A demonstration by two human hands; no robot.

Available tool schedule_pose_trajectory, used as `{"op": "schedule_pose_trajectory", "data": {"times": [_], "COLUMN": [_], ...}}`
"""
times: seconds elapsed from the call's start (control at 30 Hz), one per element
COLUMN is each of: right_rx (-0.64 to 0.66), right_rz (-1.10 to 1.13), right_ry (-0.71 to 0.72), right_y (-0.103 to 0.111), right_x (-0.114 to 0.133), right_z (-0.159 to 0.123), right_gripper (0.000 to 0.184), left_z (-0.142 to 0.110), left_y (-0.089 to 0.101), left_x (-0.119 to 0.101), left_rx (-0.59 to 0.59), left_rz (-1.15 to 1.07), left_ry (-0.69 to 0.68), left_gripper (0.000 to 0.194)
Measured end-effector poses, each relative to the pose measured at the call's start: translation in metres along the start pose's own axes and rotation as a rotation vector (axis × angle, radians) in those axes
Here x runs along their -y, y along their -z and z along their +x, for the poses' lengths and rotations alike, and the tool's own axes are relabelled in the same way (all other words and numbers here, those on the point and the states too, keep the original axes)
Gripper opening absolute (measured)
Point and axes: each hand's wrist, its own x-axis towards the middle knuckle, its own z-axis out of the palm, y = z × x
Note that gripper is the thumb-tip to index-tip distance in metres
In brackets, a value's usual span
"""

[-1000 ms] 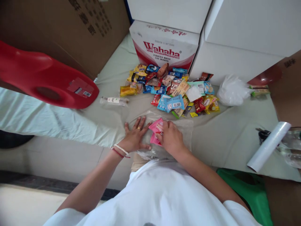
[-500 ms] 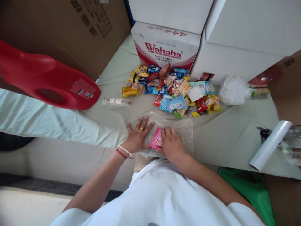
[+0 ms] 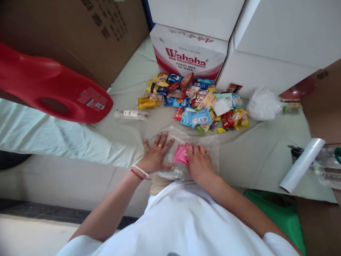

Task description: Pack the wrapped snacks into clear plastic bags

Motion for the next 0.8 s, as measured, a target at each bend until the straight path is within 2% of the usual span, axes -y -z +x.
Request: {"op": "schedule_pose_trajectory", "data": {"times": [0.1,0.2,0.37,0.47,0.6,0.7,0.8], "right_rx": [-0.035,-0.032,-0.027,-0.012,0.005,-0.035,-0.032], "right_rz": [0.043,0.048,0.013,0.025,0.059,0.076,0.065], "right_ry": [0.102,0.185,0.169,0.155,0.160,0.218,0.275], "right_y": [0.003,0.002,-0.007,-0.006,0.007,0.014,0.010], "right_x": [-0.011,-0.006,0.001,-0.015,-0.035,-0.032,-0.022], "right_z": [0.001,0.005,0.011,0.011,0.013,0.018,0.027], "right_gripper": [0.070,0.067,0.066,0.069,0.073,0.073,0.069], "left_z": [0.000,0.000,-0.004,-0.007,-0.008,-0.008,-0.010], "left_y": [0.000,0.000,0.000,0.001,0.004,0.003,-0.004], "left_x": [0.000,-0.001,-0.003,-0.005,-0.008,-0.009,-0.005], "left_rx": [-0.005,-0.005,-0.003,-0.015,0.001,-0.009,-0.063], "left_rz": [-0.005,0.000,-0.003,-0.010,-0.014,-0.019,-0.017], "left_ry": [-0.002,0.002,0.017,0.023,0.043,0.040,0.032], "left_gripper": [0.123,0.122,0.124,0.126,0.127,0.128,0.124]}}
